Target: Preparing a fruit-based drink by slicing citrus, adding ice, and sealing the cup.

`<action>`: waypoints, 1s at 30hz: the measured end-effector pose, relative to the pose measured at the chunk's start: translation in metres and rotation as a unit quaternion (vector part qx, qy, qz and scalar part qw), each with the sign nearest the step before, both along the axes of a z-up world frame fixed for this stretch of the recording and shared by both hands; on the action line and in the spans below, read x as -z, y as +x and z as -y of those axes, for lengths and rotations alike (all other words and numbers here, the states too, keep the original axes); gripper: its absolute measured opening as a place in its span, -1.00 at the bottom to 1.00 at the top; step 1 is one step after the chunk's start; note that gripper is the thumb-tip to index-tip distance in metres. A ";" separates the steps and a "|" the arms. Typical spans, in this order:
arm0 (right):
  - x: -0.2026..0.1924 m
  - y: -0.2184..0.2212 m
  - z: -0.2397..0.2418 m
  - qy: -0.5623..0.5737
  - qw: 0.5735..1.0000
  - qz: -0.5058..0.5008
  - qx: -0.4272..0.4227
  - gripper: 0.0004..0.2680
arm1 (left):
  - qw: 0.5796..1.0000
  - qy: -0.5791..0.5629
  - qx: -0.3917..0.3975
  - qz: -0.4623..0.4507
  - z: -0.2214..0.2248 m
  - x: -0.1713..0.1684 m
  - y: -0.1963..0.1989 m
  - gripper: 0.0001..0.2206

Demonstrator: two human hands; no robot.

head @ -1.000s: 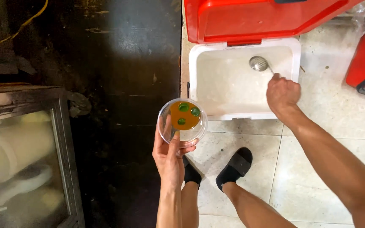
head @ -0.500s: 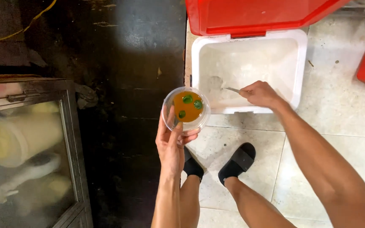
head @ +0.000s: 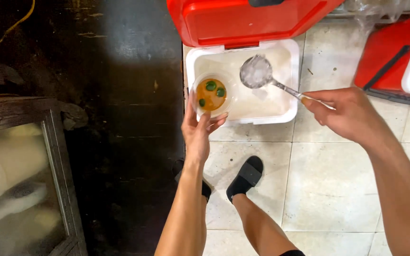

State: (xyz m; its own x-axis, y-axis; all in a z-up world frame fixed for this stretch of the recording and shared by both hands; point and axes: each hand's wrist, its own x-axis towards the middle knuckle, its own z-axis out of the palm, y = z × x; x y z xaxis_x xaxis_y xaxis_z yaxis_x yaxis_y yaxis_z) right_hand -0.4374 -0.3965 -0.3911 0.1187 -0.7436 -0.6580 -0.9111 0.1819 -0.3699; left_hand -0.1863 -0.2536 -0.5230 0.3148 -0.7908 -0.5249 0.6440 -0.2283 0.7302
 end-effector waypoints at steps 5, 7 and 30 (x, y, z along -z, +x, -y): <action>-0.008 0.030 -0.035 -0.009 0.999 -0.039 0.015 -0.74 | 0.999 -0.023 0.024 -0.002 0.023 0.013 -0.023 -0.38; 0.008 0.028 -0.054 -0.038 0.999 -0.006 0.000 -0.73 | 0.999 -0.034 0.030 -0.009 0.029 0.014 -0.028 -0.38; 0.303 0.076 -0.023 0.063 0.971 -0.061 -0.221 -0.82 | 0.998 -0.005 -0.052 -0.024 -0.024 0.010 0.066 -0.35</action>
State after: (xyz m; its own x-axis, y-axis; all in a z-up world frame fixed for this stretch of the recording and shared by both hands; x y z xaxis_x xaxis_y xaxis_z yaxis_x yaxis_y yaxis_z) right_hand -0.3616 -0.3732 -0.6945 0.3237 -0.5511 -0.7691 -0.9461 -0.1994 -0.2553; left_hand -0.1206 -0.2295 -0.5330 0.3701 -0.7607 -0.5332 0.6980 -0.1511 0.7000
